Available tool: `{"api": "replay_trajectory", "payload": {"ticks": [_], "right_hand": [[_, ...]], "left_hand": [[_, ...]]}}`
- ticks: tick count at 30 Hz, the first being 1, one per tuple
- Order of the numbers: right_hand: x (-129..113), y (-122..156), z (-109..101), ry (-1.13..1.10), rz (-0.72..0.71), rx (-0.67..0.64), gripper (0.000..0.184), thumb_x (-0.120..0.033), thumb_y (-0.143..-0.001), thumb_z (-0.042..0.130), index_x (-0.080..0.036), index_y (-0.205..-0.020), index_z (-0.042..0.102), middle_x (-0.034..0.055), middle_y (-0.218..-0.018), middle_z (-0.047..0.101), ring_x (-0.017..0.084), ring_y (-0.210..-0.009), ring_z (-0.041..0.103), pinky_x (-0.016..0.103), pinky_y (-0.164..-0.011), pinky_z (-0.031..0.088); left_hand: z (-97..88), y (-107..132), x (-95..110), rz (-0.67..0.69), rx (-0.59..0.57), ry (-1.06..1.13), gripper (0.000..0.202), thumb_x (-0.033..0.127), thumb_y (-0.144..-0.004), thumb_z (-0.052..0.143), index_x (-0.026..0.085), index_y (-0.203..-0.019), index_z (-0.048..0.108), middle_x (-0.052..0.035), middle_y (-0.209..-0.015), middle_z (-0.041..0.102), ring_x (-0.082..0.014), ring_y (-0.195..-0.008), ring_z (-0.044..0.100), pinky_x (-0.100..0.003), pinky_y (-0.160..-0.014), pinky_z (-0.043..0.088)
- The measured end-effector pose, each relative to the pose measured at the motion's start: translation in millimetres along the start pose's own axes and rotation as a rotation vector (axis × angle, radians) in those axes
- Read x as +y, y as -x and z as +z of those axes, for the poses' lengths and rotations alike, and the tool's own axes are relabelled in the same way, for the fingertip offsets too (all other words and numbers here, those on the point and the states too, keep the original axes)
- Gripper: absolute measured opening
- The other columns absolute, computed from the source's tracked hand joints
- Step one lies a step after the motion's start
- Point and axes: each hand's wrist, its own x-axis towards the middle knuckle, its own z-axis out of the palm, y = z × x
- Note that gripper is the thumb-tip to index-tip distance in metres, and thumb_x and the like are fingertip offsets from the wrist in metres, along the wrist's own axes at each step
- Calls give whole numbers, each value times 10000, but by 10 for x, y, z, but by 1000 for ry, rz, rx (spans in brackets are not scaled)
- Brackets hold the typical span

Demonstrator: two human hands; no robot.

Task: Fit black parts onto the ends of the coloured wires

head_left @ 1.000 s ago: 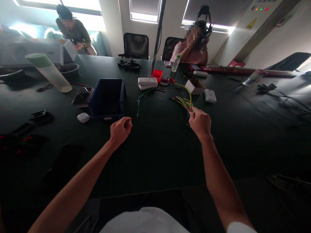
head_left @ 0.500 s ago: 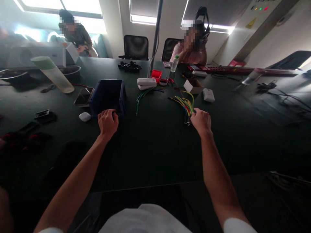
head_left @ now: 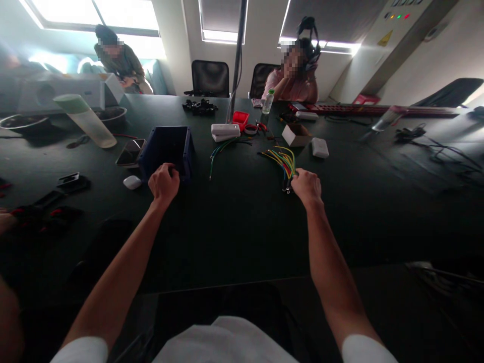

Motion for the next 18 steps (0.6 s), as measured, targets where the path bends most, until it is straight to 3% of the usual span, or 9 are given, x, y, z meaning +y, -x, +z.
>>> {"api": "replay_trajectory", "payload": {"ticks": [4,10,15,18], "right_hand": [[9,5,-6,-7,-5,-9,349,-257,-940,458,-154,-1210,654,177,-1086,709,295,-1013,673,364,-822,479],[28,16,2,-27,-35,-11,331,-245,-951,439,-149,-1181,657,180,-1070,707,281,-1014,671,356,-834,475],[36,9,17,-21,-33,-13,349,-245,-949,435,-154,-1214,643,179,-1079,700,287,-1013,670,362,-827,479],[39,6,24,-28,-35,-18,363,-257,-956,430,-159,-1239,634,182,-1098,692,292,-1018,666,370,-821,482]], "left_hand": [[-63,-209,12,-108,-113,-75,353,377,-859,506,237,-1153,642,-124,-1139,681,-347,-1030,621,-471,-826,470],[-12,-595,-22,-1,-377,-192,512,457,-781,612,213,-1231,615,-181,-1169,657,-412,-1066,609,-523,-850,489],[163,-807,-54,2,-590,-147,453,379,-791,633,179,-1198,620,-178,-1169,658,-363,-1063,627,-455,-854,520],[245,-838,-95,12,-583,-105,379,329,-754,677,181,-1103,663,-161,-1075,684,-340,-1002,650,-431,-835,530]]}}
